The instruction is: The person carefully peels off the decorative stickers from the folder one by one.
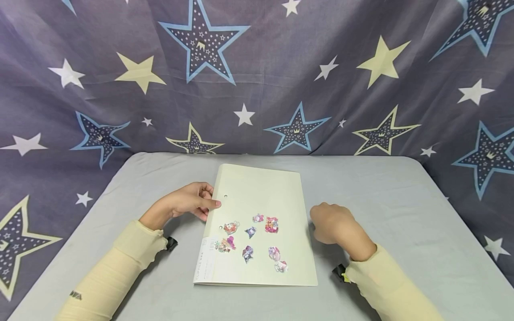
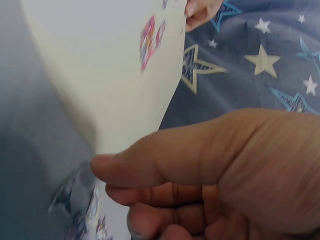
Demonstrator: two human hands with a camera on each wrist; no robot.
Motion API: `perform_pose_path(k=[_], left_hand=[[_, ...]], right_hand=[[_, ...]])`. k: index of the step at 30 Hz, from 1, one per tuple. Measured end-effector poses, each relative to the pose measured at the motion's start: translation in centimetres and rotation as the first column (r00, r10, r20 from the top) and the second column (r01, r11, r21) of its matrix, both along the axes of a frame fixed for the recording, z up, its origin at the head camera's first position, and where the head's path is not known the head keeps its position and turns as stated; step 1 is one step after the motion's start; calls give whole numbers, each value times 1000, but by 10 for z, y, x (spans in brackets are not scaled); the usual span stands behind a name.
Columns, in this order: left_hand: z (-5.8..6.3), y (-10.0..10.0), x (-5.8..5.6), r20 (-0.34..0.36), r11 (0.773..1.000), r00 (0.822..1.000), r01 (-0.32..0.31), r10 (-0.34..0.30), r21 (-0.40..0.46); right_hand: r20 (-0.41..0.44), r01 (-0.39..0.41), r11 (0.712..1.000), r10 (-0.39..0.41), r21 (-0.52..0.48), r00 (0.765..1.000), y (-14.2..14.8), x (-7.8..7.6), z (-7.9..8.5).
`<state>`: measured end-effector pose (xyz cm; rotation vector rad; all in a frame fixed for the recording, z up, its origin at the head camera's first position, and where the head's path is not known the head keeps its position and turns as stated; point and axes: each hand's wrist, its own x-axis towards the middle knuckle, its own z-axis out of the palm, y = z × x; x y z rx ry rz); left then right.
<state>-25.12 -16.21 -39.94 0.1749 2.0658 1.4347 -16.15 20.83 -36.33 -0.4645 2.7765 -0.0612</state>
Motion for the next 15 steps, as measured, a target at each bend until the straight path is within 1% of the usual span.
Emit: perform_pose_path(k=[7, 9, 15], left_hand=[[-1, 0, 0, 6, 1000, 1000, 1, -1, -5], [-1, 0, -1, 5, 1000, 1000, 1, -1, -6], [-1, 0, -1, 4, 1000, 1000, 1, -1, -9]], right_hand=[[-30, -56, 998, 57, 19, 998, -19, 16, 1], [-31, -67, 998, 67, 13, 997, -24, 21, 2], [-70, -124, 992, 123, -9, 990, -36, 33, 5]])
